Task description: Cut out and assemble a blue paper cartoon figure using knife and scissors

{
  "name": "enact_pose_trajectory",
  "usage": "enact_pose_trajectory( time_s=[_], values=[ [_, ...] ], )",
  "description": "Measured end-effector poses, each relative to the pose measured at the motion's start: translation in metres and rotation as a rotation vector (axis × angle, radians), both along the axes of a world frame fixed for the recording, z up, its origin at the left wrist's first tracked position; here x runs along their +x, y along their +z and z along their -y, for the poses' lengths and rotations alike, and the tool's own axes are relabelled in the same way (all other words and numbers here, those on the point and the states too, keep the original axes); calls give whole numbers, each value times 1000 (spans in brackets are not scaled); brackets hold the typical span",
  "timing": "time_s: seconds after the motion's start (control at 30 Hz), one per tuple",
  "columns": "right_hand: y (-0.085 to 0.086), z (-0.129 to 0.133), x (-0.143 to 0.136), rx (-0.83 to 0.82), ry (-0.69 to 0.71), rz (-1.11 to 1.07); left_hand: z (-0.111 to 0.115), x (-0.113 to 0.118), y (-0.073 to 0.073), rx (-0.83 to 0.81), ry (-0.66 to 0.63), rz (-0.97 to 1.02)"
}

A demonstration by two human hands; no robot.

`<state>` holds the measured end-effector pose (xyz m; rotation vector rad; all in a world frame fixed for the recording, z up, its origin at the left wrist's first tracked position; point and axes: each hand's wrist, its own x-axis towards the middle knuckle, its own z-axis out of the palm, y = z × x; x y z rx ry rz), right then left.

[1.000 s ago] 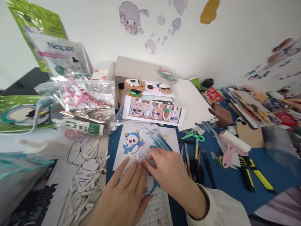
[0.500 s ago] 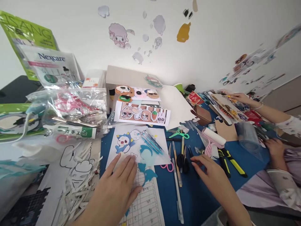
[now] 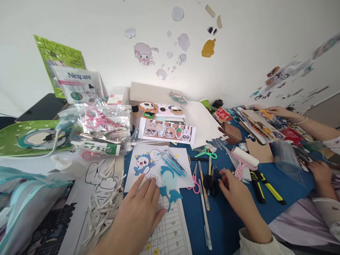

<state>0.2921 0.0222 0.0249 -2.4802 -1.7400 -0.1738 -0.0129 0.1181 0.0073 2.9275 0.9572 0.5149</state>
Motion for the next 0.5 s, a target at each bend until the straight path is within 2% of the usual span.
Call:
enact_pose_trajectory(
  time_s=[0.1, 0.17, 0.3, 0.37, 0.5],
  values=[
    [13, -14, -8, 0, 24, 54, 0, 0, 2, 9, 14, 26],
    [19, -33, -15, -31, 93, 67, -1, 0, 8, 10, -14, 14],
    [22, -76, -22, -128, 224, 125, -4, -3, 17, 27, -71, -56],
    [22, -92, -22, -175, 265, 154, -3, -3, 19, 17, -60, -62],
    [26, -101, -14, -224, 326, 184, -2, -3, 17, -13, -4, -45]
  ],
)
